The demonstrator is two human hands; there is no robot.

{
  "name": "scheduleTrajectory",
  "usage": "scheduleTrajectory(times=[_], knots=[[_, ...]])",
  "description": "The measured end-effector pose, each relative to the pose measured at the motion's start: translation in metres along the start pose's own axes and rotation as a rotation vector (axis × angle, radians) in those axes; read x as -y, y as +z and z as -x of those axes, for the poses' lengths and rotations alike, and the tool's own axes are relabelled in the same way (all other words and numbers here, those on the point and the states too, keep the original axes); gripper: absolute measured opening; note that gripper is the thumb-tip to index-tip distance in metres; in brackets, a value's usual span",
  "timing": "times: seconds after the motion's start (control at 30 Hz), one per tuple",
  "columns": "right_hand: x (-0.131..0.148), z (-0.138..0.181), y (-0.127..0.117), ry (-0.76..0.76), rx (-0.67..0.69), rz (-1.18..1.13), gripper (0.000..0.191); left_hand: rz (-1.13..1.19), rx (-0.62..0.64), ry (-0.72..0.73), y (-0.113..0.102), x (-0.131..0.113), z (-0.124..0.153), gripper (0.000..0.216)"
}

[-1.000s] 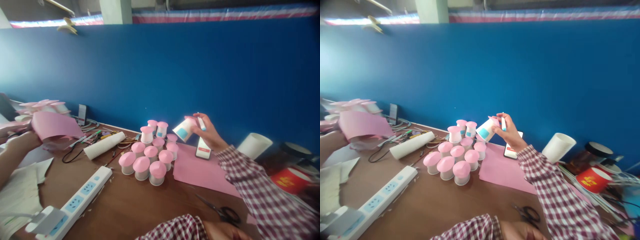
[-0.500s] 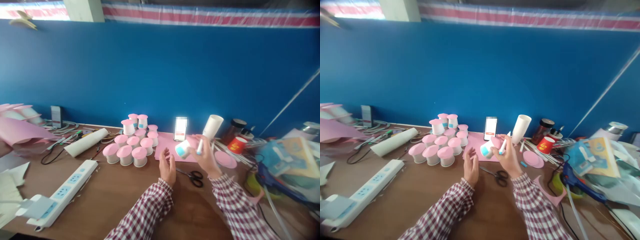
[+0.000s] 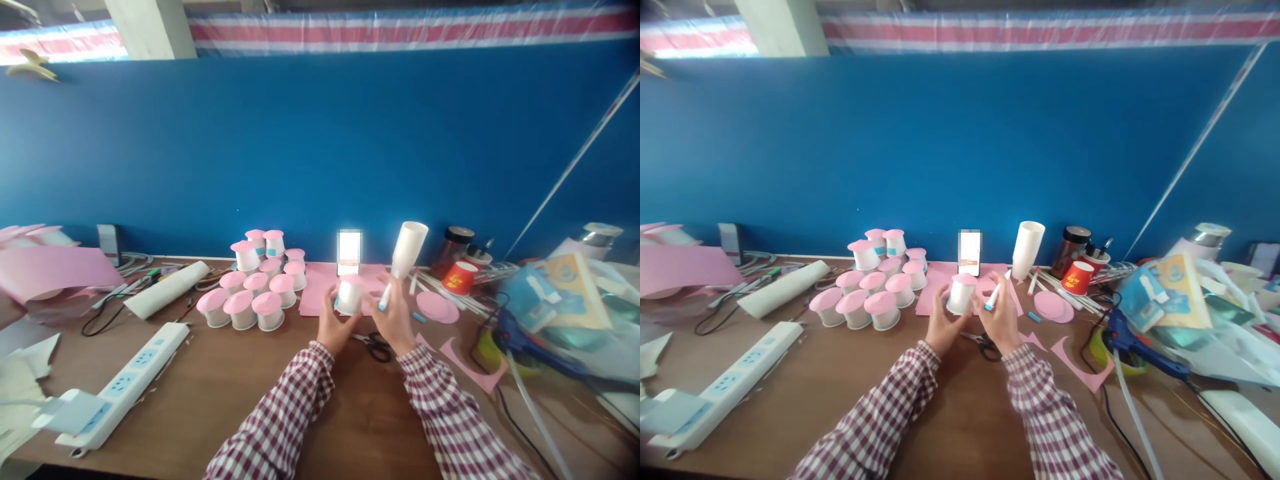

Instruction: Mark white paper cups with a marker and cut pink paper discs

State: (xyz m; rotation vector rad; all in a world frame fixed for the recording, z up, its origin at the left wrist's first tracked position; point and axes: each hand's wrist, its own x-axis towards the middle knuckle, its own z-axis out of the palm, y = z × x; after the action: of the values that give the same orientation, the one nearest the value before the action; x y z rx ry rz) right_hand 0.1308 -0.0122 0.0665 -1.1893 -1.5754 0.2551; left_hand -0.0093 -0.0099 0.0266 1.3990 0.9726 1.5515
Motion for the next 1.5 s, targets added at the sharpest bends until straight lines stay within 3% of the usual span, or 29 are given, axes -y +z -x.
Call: scheduleTrajectory(times=[0.13, 0.33, 0.63, 0.9, 1.07, 1.17, 1.33, 1.5], knots=[[-0.007, 0.009, 0.003, 0.005, 0.039, -0.029, 0.045, 0.410, -0.006, -0.248, -0.003, -0.002, -0.012, 0.060], [-0.008, 0.024, 0.017, -0.085, 0.157, -0.032, 0.030, 0.700, 0.061, -0.331, -0.011, 0.003, -0.013, 0.049], [-0.004, 0.033, 0.027, -0.125, 0.121, 0.045, 0.030, 0.708, 0.134, -0.321, -0.011, 0.003, -0.008, 0.047], [-0.005, 0.034, 0.030, -0.174, 0.131, 0.100, 0.033, 0.703, 0.128, -0.362, -0.012, 0.008, -0.008, 0.028], [-0.004, 0.035, 0.030, -0.181, 0.157, 0.116, 0.036, 0.719, 0.151, -0.328, -0.011, 0.009, -0.010, 0.041], [-0.004, 0.035, 0.029, -0.178, 0.162, 0.124, 0.038, 0.677, 0.097, -0.374, -0.009, 0.009, -0.011, 0.045], [-0.003, 0.038, 0.028, -0.191, 0.186, 0.139, 0.035, 0.558, -0.096, -0.374, -0.010, 0.018, -0.013, 0.033], [-0.001, 0.042, 0.029, -0.218, 0.200, 0.154, 0.034, 0.421, -0.055, -0.280, -0.013, 0.026, -0.012, 0.021]])
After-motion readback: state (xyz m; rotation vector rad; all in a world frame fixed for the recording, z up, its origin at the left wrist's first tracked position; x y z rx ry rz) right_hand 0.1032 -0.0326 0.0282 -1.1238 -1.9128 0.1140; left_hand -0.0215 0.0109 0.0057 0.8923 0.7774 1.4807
